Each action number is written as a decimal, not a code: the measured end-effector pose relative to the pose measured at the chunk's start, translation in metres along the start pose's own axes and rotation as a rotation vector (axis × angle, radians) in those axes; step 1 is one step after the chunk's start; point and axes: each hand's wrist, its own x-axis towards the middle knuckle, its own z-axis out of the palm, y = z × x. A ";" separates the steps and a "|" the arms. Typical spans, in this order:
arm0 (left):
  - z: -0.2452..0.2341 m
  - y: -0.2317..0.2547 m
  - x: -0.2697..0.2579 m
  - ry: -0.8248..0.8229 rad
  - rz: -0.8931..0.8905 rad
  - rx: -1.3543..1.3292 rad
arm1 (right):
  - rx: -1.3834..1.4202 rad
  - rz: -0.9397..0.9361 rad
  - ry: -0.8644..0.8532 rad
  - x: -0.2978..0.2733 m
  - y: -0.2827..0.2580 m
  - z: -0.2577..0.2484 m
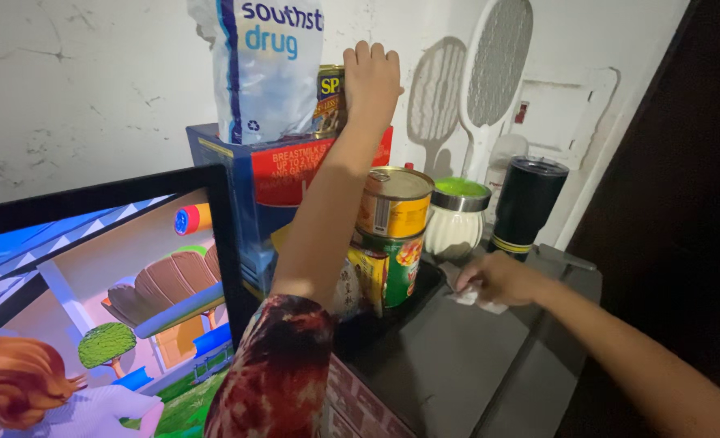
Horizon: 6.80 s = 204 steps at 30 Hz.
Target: The person wipes a small can with a tissue and places it on a shelf. Then the person picks up a patterned fabric bag, retrieves a pair of scissors, and cuts the fabric into strips.
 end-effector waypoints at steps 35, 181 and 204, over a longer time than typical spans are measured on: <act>-0.200 0.368 -0.028 -0.041 0.549 -0.811 | -0.085 0.857 0.655 -0.394 0.020 -0.070; -0.681 1.167 -0.349 -0.080 0.346 -1.933 | -0.444 1.180 0.284 -1.326 0.320 0.037; -0.679 1.163 -0.357 -0.358 0.174 -1.907 | 0.146 1.483 1.002 -1.386 0.317 -0.004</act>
